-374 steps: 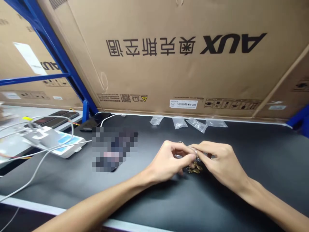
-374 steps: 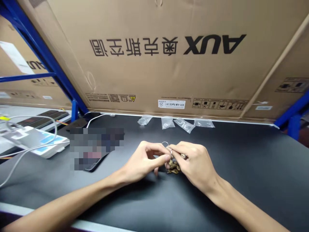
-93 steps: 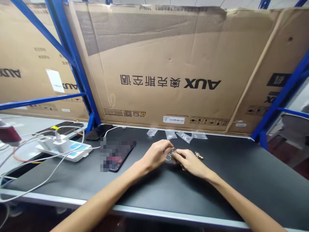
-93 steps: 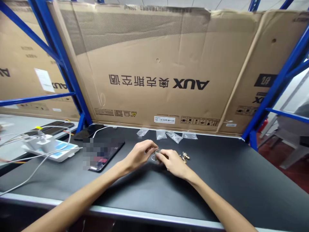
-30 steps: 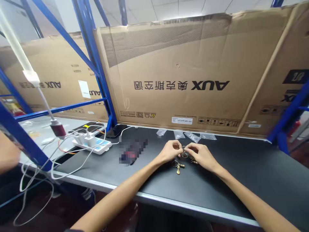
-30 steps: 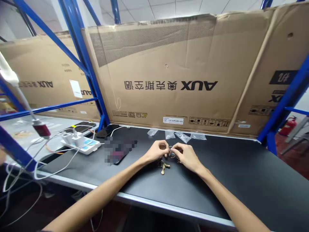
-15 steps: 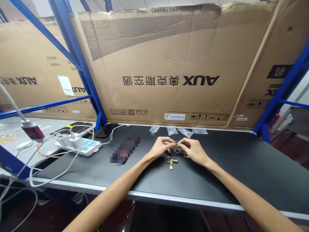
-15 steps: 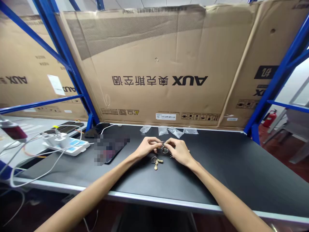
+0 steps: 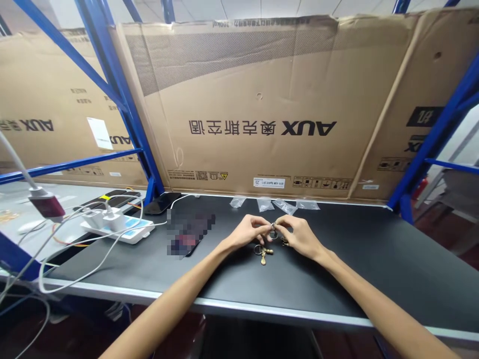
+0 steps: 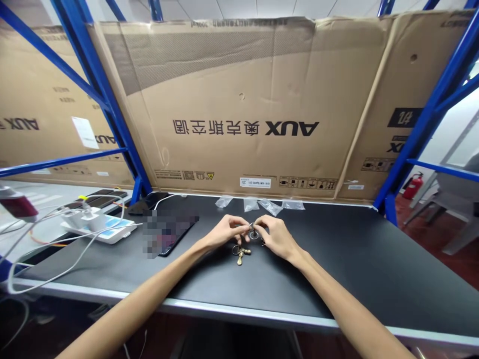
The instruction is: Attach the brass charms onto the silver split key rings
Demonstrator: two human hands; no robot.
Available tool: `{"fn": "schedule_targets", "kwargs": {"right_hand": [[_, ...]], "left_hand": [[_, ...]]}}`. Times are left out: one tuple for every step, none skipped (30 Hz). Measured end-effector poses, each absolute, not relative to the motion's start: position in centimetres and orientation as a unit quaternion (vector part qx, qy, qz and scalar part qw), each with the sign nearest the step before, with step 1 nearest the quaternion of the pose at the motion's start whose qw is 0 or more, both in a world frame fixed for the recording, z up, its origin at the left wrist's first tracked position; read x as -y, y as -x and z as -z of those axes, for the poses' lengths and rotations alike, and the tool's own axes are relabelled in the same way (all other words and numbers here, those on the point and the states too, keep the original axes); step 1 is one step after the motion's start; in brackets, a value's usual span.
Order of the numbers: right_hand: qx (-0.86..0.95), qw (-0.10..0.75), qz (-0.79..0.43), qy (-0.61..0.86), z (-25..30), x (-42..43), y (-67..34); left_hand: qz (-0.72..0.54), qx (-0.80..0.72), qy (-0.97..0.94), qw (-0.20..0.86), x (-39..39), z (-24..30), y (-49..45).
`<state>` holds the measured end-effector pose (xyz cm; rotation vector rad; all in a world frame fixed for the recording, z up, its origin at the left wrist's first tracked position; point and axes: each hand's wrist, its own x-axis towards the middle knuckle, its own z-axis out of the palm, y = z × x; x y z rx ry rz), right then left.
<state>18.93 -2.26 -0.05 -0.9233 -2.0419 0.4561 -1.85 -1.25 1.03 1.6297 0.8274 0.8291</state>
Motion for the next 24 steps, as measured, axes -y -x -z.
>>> {"fn": "schedule_targets", "kwargs": {"right_hand": [[0.813, 0.415, -0.181, 0.367, 0.0, 2.3, -18.9], [0.814, 0.415, -0.181, 0.365, 0.0, 2.3, -18.9], [0.814, 0.415, -0.181, 0.363, -0.1, 2.3, -18.9], [0.815, 0.414, -0.182, 0.362, -0.1, 2.3, -18.9], [0.815, 0.415, -0.183, 0.36, -0.1, 2.4, -19.0], [0.816, 0.415, -0.183, 0.359, -0.1, 2.4, -19.0], [0.816, 0.415, -0.184, 0.358, -0.1, 2.5, -18.9], [0.816, 0.415, -0.185, 0.358, -0.2, 2.5, -18.9], [0.816, 0.415, -0.185, 0.358, -0.2, 2.6, -18.9], [0.816, 0.415, -0.185, 0.358, -0.2, 2.6, -18.9], [0.815, 0.415, -0.185, 0.359, -0.2, 2.6, -18.9], [0.815, 0.415, -0.185, 0.359, -0.2, 2.6, -18.9], [0.815, 0.416, -0.185, 0.359, -0.3, 2.6, -18.9], [0.814, 0.417, -0.185, 0.359, -0.3, 2.6, -19.0], [0.814, 0.417, -0.185, 0.358, -0.3, 2.6, -19.0], [0.814, 0.418, -0.186, 0.357, -0.3, 2.7, -19.0], [0.814, 0.418, -0.187, 0.356, -0.3, 2.7, -19.0], [0.814, 0.419, -0.188, 0.355, -0.3, 2.7, -19.0], [0.814, 0.419, -0.19, 0.354, -0.3, 2.7, -19.1], [0.814, 0.419, -0.192, 0.353, -0.3, 2.7, -19.1], [0.814, 0.42, -0.192, 0.353, -0.2, 2.7, -19.0], [0.814, 0.42, -0.193, 0.353, -0.2, 2.7, -19.0], [0.814, 0.419, -0.192, 0.354, -0.2, 2.7, -19.0], [0.814, 0.419, -0.19, 0.356, -0.2, 2.6, -19.0]], "left_hand": [[-0.349, -0.347, -0.686, 0.536, 1.4, -1.2, 1.8], [-0.35, -0.346, -0.687, 0.535, 1.6, -1.4, 1.7], [-0.351, -0.346, -0.688, 0.533, 1.7, -1.5, 1.6], [-0.352, -0.345, -0.69, 0.531, 1.8, -1.6, 1.6], [-0.352, -0.345, -0.691, 0.529, 1.9, -1.7, 1.5], [-0.352, -0.344, -0.693, 0.527, 2.0, -1.7, 1.5], [-0.352, -0.343, -0.695, 0.525, 2.1, -1.7, 1.5], [-0.351, -0.343, -0.696, 0.523, 2.1, -1.7, 1.5], [-0.351, -0.343, -0.698, 0.522, 2.1, -1.7, 1.5], [-0.35, -0.342, -0.7, 0.52, 2.2, -1.8, 1.5], [-0.351, -0.342, -0.702, 0.518, 2.2, -1.8, 1.5], [-0.351, -0.342, -0.703, 0.515, 2.2, -1.8, 1.6], [-0.352, -0.342, -0.704, 0.513, 2.3, -1.9, 1.6], [-0.353, -0.343, -0.705, 0.511, 2.3, -1.9, 1.6], [-0.353, -0.344, -0.706, 0.508, 2.4, -2.0, 1.6], [-0.352, -0.345, -0.707, 0.506, 2.4, -2.0, 1.5], [-0.351, -0.346, -0.709, 0.505, 2.4, -2.0, 1.5], [-0.35, -0.348, -0.71, 0.503, 2.5, -2.0, 1.5], [-0.35, -0.349, -0.711, 0.501, 2.5, -2.0, 1.5], [-0.352, -0.35, -0.711, 0.498, 2.4, -1.9, 1.5], [-0.354, -0.352, -0.712, 0.494, 2.4, -1.7, 1.5], [-0.358, -0.354, -0.712, 0.489, 2.3, -1.6, 1.5], [-0.363, -0.356, -0.713, 0.483, 2.2, -1.4, 1.5], [-0.368, -0.359, -0.714, 0.476, 2.1, -1.2, 1.5]]}}
